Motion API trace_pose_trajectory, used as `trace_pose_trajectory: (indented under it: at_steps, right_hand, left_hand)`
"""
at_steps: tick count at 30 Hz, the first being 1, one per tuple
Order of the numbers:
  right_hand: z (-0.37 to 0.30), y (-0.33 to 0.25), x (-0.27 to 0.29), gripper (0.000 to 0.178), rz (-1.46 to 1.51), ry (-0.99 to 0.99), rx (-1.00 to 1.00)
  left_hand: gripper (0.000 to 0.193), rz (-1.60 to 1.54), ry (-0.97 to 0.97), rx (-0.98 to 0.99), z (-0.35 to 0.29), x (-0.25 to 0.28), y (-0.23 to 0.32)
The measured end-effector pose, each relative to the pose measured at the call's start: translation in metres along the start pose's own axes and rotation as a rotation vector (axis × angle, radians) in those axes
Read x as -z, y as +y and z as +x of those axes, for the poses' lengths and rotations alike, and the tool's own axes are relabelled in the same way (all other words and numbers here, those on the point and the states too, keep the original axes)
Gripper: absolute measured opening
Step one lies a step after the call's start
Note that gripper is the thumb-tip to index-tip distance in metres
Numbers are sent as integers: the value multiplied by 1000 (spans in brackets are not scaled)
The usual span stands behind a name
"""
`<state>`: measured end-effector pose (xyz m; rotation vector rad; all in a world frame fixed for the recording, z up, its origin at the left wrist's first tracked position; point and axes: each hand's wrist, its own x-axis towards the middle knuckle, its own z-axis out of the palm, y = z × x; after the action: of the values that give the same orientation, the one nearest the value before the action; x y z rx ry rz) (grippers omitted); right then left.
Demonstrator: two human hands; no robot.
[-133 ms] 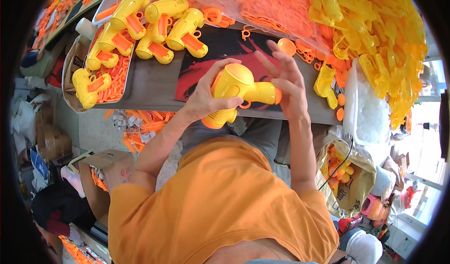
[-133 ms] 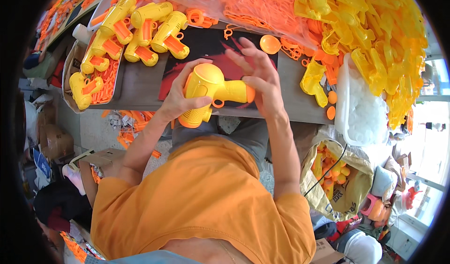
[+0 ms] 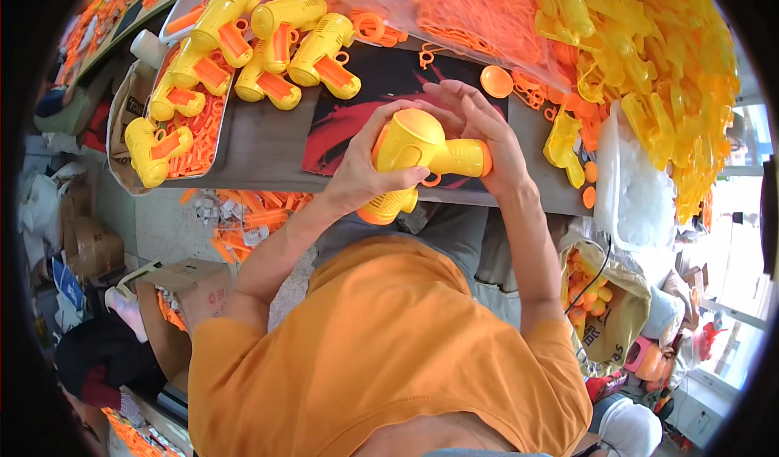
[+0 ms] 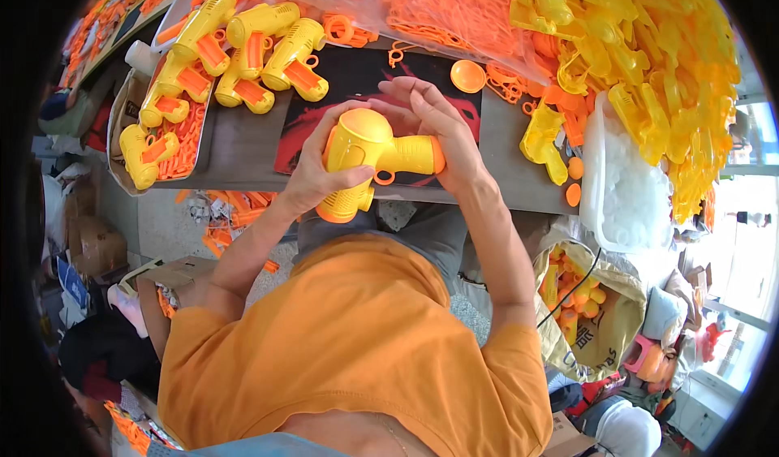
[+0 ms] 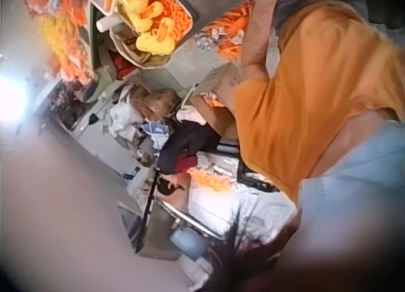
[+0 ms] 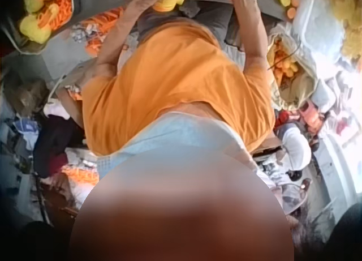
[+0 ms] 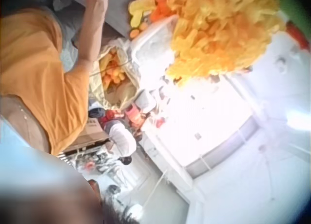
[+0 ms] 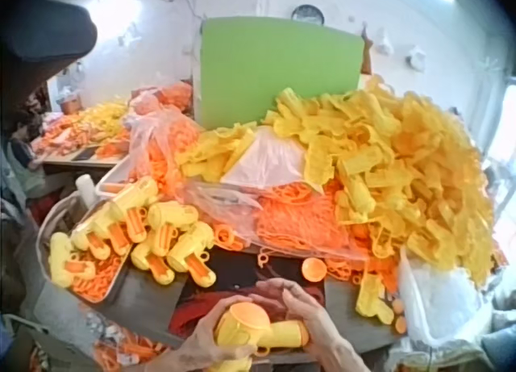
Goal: Assembling and inspecting bright yellow plastic toy guns at a factory workbench.
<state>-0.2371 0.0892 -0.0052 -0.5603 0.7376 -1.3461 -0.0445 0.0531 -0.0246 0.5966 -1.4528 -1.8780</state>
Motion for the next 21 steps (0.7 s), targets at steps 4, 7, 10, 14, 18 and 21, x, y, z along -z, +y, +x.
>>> trace_pose_trajectory:
  at_steps: [4,7,10,14,18,21]
  right_hand:
    - [5,1,-2,36,-58,-60,-39]
    - [0,-5,-14,38,-381,0,70]
    - [-9,-5,-5,45,-441,-38,30]
    - [-15,-3,-7,53,-533,-110,329]
    - [-8,-14,1,51,-263,-84,185]
    - [-14,-33,-12,49,-289,72,176]
  left_hand:
    - [70,57,17,-47,-5,-1,8]
    - [70,24,66,-66,-7,-7,13]
    - [72,152,-85,-96,-1,-3,19]
    - [72,-25,-110,64,4,-3,13]
    - [73,130,-89,-89,13,-13,22]
    - [73,337,-142,-356,24,-9,21]
